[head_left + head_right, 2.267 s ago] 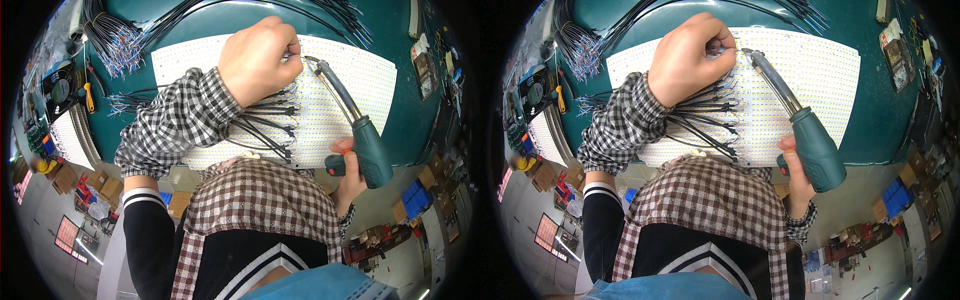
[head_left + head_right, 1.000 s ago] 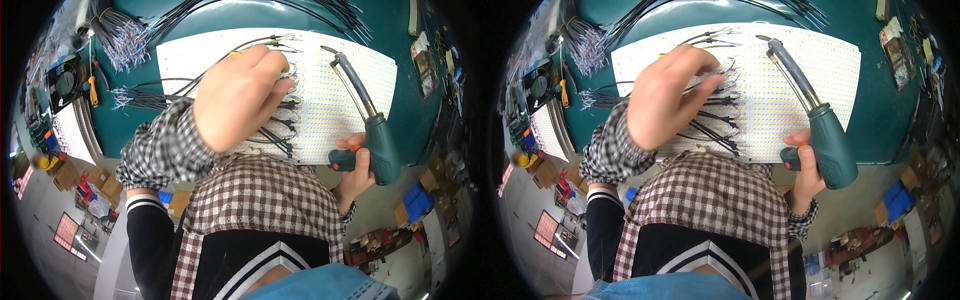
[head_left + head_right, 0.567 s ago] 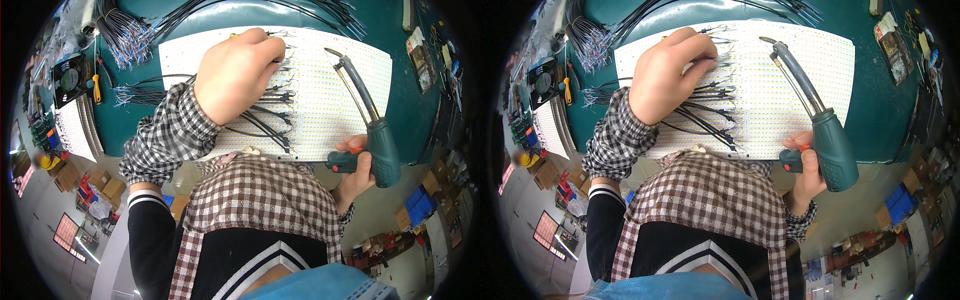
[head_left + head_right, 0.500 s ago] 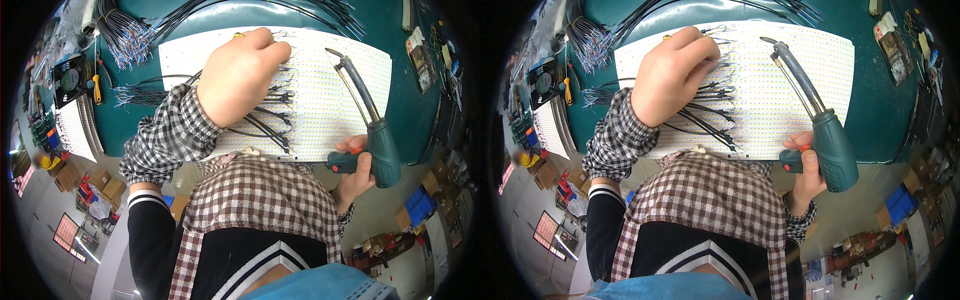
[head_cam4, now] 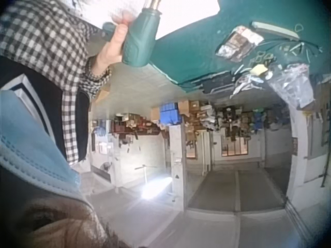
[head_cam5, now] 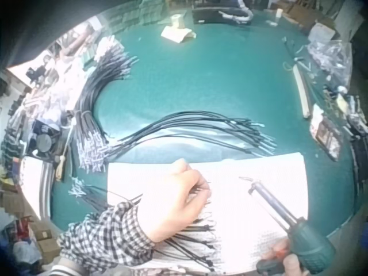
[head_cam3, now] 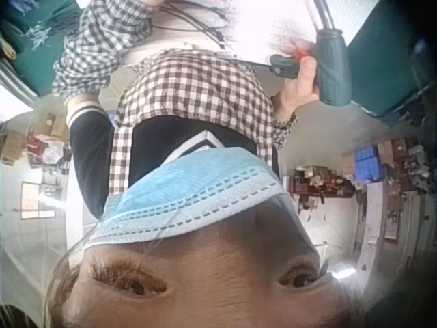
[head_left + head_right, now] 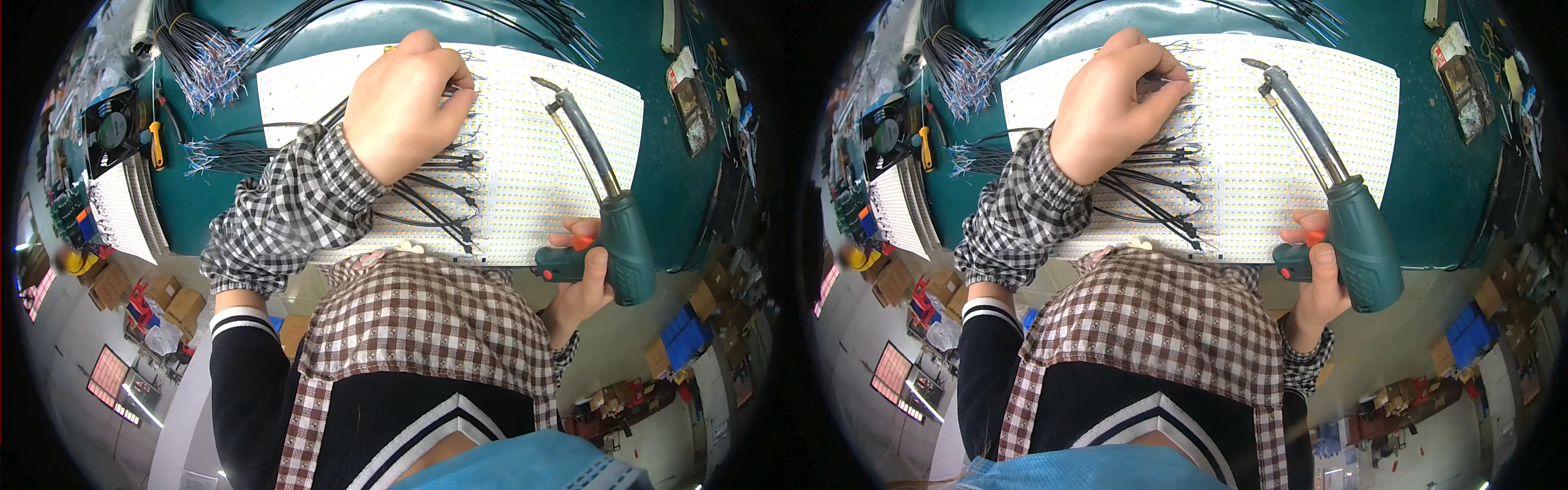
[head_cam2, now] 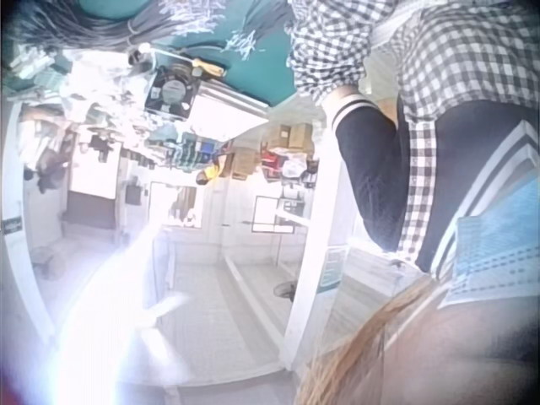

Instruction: Soldering wiring connectors onto a large LED panel array.

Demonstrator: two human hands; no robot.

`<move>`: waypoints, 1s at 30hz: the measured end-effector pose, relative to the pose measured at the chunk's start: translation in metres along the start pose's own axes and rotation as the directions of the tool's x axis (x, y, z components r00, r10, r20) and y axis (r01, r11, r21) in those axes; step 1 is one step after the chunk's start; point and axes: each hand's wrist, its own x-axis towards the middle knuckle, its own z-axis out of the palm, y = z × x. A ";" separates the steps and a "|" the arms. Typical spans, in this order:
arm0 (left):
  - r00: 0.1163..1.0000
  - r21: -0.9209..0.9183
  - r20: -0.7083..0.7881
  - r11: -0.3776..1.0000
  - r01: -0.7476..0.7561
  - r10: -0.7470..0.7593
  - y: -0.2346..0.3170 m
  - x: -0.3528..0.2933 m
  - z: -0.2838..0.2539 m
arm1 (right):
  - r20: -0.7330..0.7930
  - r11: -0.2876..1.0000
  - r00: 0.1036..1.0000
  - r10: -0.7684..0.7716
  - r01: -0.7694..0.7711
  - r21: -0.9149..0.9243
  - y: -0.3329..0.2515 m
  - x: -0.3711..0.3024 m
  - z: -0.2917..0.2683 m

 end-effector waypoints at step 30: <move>0.999 -0.082 0.009 0.996 -0.033 0.034 -0.007 0.009 0.007 | 0.017 0.999 1.000 -0.011 0.011 -0.040 -0.001 0.002 0.001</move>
